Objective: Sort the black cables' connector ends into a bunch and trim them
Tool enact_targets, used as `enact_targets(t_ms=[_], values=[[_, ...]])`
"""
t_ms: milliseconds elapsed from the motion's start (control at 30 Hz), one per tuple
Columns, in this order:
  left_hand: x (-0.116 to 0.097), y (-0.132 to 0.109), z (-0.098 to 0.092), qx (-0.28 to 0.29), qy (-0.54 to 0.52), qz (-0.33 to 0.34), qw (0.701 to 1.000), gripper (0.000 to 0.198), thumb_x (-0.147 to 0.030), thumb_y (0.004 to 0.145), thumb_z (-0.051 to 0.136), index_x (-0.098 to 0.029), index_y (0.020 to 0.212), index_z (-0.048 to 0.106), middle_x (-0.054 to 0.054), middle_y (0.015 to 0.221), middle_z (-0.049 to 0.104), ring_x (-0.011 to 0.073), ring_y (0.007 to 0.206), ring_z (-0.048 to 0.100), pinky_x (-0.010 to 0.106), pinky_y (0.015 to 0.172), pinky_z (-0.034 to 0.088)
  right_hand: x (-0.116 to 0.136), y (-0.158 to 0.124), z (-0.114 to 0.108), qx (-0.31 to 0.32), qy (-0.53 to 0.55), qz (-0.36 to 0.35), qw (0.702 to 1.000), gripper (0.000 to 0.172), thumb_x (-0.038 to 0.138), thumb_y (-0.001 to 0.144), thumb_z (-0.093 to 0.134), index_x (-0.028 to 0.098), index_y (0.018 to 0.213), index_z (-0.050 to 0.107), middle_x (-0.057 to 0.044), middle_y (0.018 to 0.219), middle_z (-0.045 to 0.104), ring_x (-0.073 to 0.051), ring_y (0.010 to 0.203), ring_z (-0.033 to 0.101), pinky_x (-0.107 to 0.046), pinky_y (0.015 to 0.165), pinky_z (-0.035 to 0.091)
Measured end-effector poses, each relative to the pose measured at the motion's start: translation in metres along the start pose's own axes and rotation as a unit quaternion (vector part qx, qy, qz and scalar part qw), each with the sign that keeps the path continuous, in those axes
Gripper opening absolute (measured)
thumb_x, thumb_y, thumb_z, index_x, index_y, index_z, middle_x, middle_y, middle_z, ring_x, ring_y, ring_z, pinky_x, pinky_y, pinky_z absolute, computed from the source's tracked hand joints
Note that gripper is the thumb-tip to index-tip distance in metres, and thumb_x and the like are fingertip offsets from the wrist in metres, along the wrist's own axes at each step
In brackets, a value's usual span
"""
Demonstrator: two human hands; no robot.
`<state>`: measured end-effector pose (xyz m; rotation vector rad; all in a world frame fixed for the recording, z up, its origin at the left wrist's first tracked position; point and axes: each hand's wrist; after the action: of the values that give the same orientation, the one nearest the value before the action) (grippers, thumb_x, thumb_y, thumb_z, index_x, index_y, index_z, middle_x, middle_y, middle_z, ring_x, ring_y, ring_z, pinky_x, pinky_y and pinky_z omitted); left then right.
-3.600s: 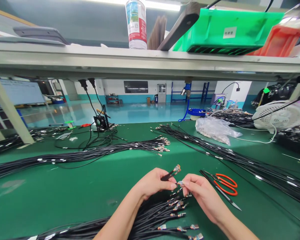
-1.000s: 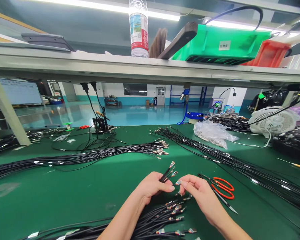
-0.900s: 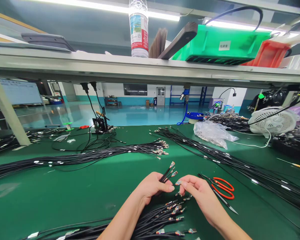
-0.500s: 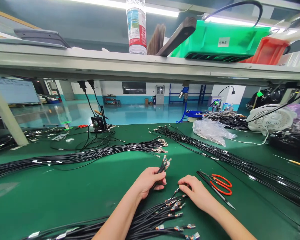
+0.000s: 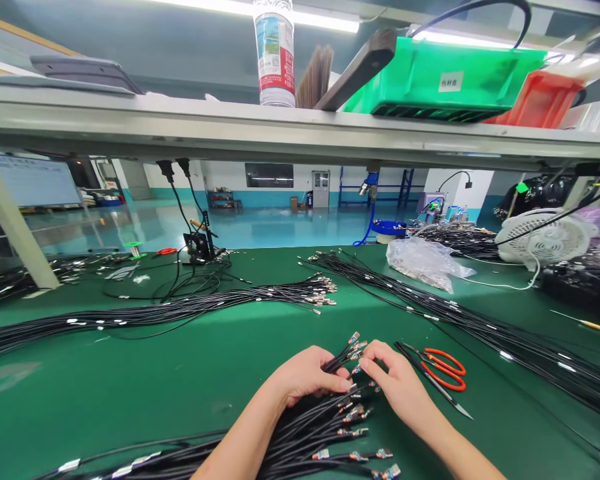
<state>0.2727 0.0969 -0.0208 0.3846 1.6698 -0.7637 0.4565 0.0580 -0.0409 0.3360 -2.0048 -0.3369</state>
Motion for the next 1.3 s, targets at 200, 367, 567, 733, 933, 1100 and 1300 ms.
enact_targets(t_ms=[200, 367, 567, 733, 933, 1100, 1300], values=[[0.005, 0.007, 0.001, -0.056, 0.005, -0.014, 0.998, 0.031, -0.037, 0.047, 0.073, -0.013, 0.062, 0.060, -0.004, 0.051, 0.053, 0.0058, 0.043, 0.037, 0.020, 0.043, 0.023, -0.007, 0.000, 0.005, -0.013, 0.018, 0.026, 0.999, 0.020, 0.033, 0.082, 0.044, 0.020, 0.068, 0.049, -0.001, 0.068, 0.048, -0.019, 0.066, 0.047, -0.028, 0.061, 0.037], [0.013, 0.014, 0.000, -0.113, 0.003, -0.012, 0.994, 0.028, -0.034, 0.047, 0.071, -0.013, 0.058, 0.058, -0.003, 0.049, 0.052, 0.0059, 0.042, 0.036, 0.020, 0.042, 0.022, 0.004, -0.004, 0.011, -0.007, -0.139, -0.076, 0.987, 0.015, 0.022, 0.083, 0.048, 0.021, 0.070, 0.054, -0.003, 0.076, 0.055, -0.021, 0.079, 0.048, -0.032, 0.073, 0.034], [0.016, 0.015, -0.004, -0.144, -0.015, -0.009, 0.989, 0.023, -0.030, 0.052, 0.066, -0.013, 0.066, 0.058, -0.007, 0.045, 0.044, 0.0049, 0.041, 0.034, 0.019, 0.041, 0.021, 0.012, -0.006, 0.031, 0.140, -0.242, -0.036, 0.959, 0.021, 0.011, 0.083, 0.049, 0.022, 0.073, 0.064, -0.002, 0.080, 0.059, -0.020, 0.083, 0.049, -0.033, 0.076, 0.032], [0.015, 0.015, -0.004, -0.142, -0.011, -0.011, 0.990, 0.022, -0.029, 0.052, 0.067, -0.013, 0.063, 0.057, -0.007, 0.042, 0.041, 0.0049, 0.040, 0.033, 0.019, 0.040, 0.021, 0.011, -0.003, 0.030, 0.162, -0.200, 0.028, 0.966, 0.020, 0.003, 0.071, 0.054, 0.021, 0.074, 0.062, -0.001, 0.083, 0.059, -0.020, 0.086, 0.050, -0.030, 0.074, 0.033], [0.007, 0.009, -0.003, -0.146, 0.007, 0.013, 0.989, 0.024, -0.033, 0.053, 0.067, -0.013, 0.062, 0.057, -0.007, 0.043, 0.042, 0.0055, 0.042, 0.035, 0.019, 0.042, 0.022, 0.014, -0.005, 0.034, 0.119, -0.181, 0.018, 0.976, 0.018, 0.006, 0.076, 0.045, 0.019, 0.065, 0.054, -0.001, 0.077, 0.055, -0.018, 0.081, 0.050, -0.028, 0.071, 0.034], [-0.008, -0.001, -0.003, -0.132, 0.017, 0.051, 0.990, 0.025, -0.035, 0.057, 0.066, -0.012, 0.064, 0.059, -0.003, 0.055, 0.052, 0.0058, 0.046, 0.037, 0.019, 0.043, 0.022, 0.018, -0.003, 0.023, 0.041, -0.088, -0.023, 0.995, 0.016, 0.020, 0.080, 0.042, 0.020, 0.065, 0.048, -0.001, 0.073, 0.052, -0.019, 0.075, 0.049, -0.028, 0.068, 0.036], [-0.013, -0.009, 0.003, -0.099, 0.039, 0.057, 0.993, 0.034, -0.044, 0.055, 0.070, -0.011, 0.063, 0.064, -0.005, 0.046, 0.047, 0.0060, 0.042, 0.031, 0.021, 0.043, 0.019, 0.006, 0.006, -0.007, -0.018, 0.008, 0.037, 0.999, 0.024, 0.037, 0.077, 0.047, 0.020, 0.059, 0.046, 0.001, 0.062, 0.045, -0.018, 0.062, 0.044, -0.027, 0.059, 0.034]])
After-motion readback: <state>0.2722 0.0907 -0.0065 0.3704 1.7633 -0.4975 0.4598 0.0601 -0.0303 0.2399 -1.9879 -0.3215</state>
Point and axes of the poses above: each hand's wrist, its own y-axis towards the middle knuckle, its own z-axis out of the palm, x = y × z
